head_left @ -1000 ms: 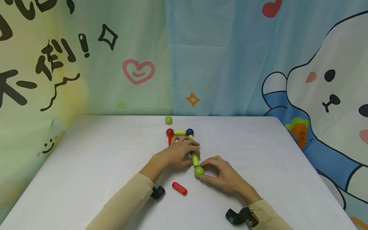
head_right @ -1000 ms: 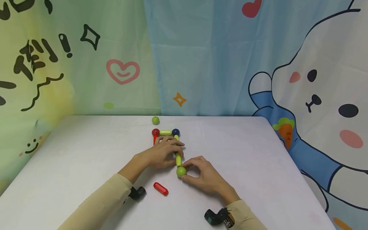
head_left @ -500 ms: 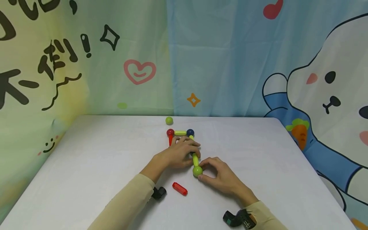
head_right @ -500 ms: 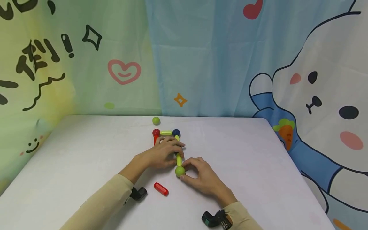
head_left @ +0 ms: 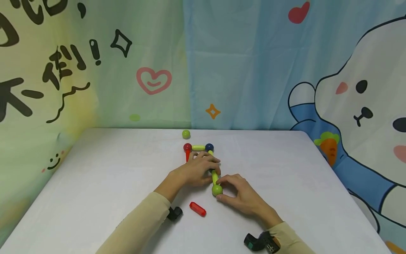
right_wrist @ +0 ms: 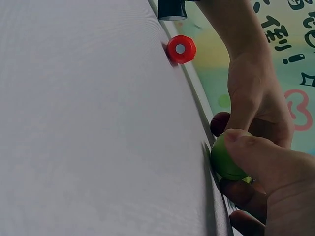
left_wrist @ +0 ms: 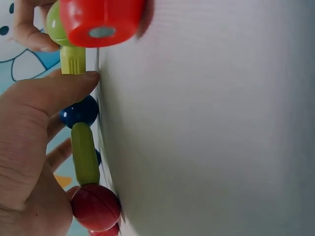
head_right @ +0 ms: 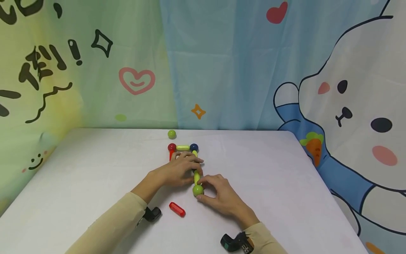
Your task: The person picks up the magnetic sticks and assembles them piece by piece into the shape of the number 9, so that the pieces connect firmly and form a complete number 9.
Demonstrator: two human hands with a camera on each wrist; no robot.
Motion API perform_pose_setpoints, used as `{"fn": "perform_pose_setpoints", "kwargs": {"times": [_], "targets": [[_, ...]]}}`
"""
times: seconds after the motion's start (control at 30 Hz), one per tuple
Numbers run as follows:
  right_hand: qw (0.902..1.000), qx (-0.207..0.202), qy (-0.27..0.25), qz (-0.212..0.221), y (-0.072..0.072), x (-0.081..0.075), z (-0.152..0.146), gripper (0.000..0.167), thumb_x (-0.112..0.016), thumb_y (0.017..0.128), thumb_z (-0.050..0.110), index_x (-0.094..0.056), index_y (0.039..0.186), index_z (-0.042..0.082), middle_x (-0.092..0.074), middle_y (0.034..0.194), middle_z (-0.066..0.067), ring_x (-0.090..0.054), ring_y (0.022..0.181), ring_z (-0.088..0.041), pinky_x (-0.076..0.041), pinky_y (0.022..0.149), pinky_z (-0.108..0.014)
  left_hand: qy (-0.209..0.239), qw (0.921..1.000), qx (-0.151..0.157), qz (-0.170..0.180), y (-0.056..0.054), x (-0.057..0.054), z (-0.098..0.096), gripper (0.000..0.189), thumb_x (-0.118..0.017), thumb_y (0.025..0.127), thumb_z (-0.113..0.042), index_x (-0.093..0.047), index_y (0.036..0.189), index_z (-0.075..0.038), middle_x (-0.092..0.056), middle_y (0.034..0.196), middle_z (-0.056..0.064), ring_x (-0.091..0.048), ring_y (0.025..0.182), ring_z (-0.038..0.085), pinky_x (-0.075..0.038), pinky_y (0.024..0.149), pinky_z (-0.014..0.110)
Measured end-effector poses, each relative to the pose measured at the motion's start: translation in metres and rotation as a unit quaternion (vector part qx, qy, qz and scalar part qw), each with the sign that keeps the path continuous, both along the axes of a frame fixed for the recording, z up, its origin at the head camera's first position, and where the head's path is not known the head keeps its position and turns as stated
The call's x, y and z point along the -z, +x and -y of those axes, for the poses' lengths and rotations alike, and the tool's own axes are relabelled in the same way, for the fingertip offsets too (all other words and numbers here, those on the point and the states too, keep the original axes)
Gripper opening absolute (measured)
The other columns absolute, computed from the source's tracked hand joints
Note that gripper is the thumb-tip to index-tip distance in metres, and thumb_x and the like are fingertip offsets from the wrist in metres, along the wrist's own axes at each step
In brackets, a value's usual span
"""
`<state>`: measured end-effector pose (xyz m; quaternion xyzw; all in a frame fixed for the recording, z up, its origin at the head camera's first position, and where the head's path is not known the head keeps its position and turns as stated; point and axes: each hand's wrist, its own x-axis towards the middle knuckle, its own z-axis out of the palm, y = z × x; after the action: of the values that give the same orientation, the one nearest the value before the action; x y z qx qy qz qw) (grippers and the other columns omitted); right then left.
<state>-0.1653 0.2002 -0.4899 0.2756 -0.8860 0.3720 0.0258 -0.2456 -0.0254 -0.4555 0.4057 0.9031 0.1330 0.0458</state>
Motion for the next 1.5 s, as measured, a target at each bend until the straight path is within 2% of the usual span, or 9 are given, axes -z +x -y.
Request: {"fn": "perform_pose_setpoints", "kwargs": {"times": [0.13,0.27,0.47,0.63,0.73,0.9,0.97,1.17,1.5], "targets": [[0.9998,-0.013,0.003,-0.017,-0.002,0.002,-0.001,0.038,-0.082,0.089,0.031,-0.069,0.123,0.023,-0.068,0.120,0.013,-0.058,0.112,-0.013,-0.047,0.097,-0.042,0.005,1.0000,-0.006,0.004,-0.001,-0.002,0.003,0.030,-0.070,0.094,-0.026,-0.070,0.122,-0.036,-0.053,0.151,-0.007,-0.036,0.146,0.023,-0.024,0.111,0.061],[0.9996,-0.024,0.015,-0.002,-0.002,0.000,-0.001,0.040,-0.078,0.092,0.033,-0.069,0.130,0.026,-0.068,0.122,0.017,-0.055,0.115,-0.011,-0.043,0.099,-0.047,0.039,0.9986,-0.032,0.016,-0.007,-0.008,0.009,0.035,-0.067,0.092,-0.028,-0.069,0.126,-0.033,-0.053,0.150,-0.006,-0.037,0.145,0.021,-0.025,0.110,0.059],[0.9985,-0.026,0.033,0.033,0.000,-0.003,0.000,0.039,-0.075,0.094,0.037,-0.067,0.132,0.032,-0.065,0.120,0.021,-0.050,0.116,-0.011,-0.038,0.100,-0.050,0.098,0.9919,-0.081,0.007,-0.026,-0.016,0.026,0.035,-0.056,0.099,-0.030,-0.068,0.131,-0.025,-0.053,0.150,0.000,-0.038,0.144,0.024,-0.029,0.106,0.056],[0.9969,-0.023,0.038,0.066,0.000,-0.003,-0.001,0.039,-0.073,0.095,0.042,-0.066,0.133,0.035,-0.063,0.121,0.021,-0.049,0.117,-0.011,-0.040,0.100,-0.049,0.124,0.9855,-0.116,-0.003,-0.044,-0.012,0.041,0.036,-0.049,0.104,-0.026,-0.064,0.136,-0.021,-0.047,0.155,0.006,-0.036,0.145,0.031,-0.033,0.104,0.058],[0.9953,-0.023,0.037,0.086,-0.001,-0.004,-0.001,0.041,-0.073,0.094,0.045,-0.065,0.133,0.037,-0.062,0.122,0.022,-0.048,0.119,-0.011,-0.041,0.102,-0.051,0.148,0.9778,-0.148,0.016,-0.055,-0.009,0.049,0.037,-0.049,0.104,-0.022,-0.061,0.139,-0.019,-0.043,0.158,0.011,-0.034,0.146,0.037,-0.031,0.108,0.063],[0.9941,-0.019,0.038,0.100,-0.003,-0.005,-0.002,0.041,-0.073,0.094,0.046,-0.064,0.133,0.038,-0.061,0.122,0.022,-0.047,0.121,-0.011,-0.041,0.104,-0.052,0.193,0.9581,-0.206,0.049,-0.072,-0.009,0.055,0.039,-0.046,0.105,-0.015,-0.059,0.142,-0.015,-0.039,0.160,0.014,-0.031,0.147,0.041,-0.026,0.112,0.069],[0.9940,-0.017,0.038,0.102,-0.002,-0.005,-0.003,0.041,-0.073,0.094,0.044,-0.064,0.133,0.038,-0.062,0.122,0.023,-0.047,0.121,-0.011,-0.041,0.105,-0.052,0.190,0.9555,-0.220,0.053,-0.078,-0.010,0.054,0.040,-0.045,0.105,-0.013,-0.059,0.142,-0.016,-0.039,0.161,0.013,-0.031,0.147,0.041,-0.027,0.111,0.069],[0.9933,-0.016,0.035,0.109,-0.001,-0.005,-0.006,0.040,-0.072,0.095,0.046,-0.064,0.133,0.039,-0.061,0.124,0.024,-0.047,0.121,-0.011,-0.041,0.105,-0.052,0.142,0.9573,-0.244,0.062,-0.087,-0.012,0.056,0.051,-0.047,0.099,0.000,-0.058,0.145,-0.020,-0.034,0.165,0.009,-0.029,0.148,0.041,-0.028,0.110,0.069],[0.9929,-0.014,0.041,0.111,-0.001,-0.004,-0.006,0.039,-0.070,0.095,0.049,-0.063,0.133,0.041,-0.060,0.124,0.024,-0.047,0.122,-0.010,-0.042,0.105,-0.051,0.070,0.9654,-0.241,0.070,-0.089,-0.009,0.063,0.051,-0.055,0.098,0.000,-0.059,0.145,-0.019,-0.038,0.162,0.012,-0.027,0.145,0.043,-0.024,0.112,0.071]]}}
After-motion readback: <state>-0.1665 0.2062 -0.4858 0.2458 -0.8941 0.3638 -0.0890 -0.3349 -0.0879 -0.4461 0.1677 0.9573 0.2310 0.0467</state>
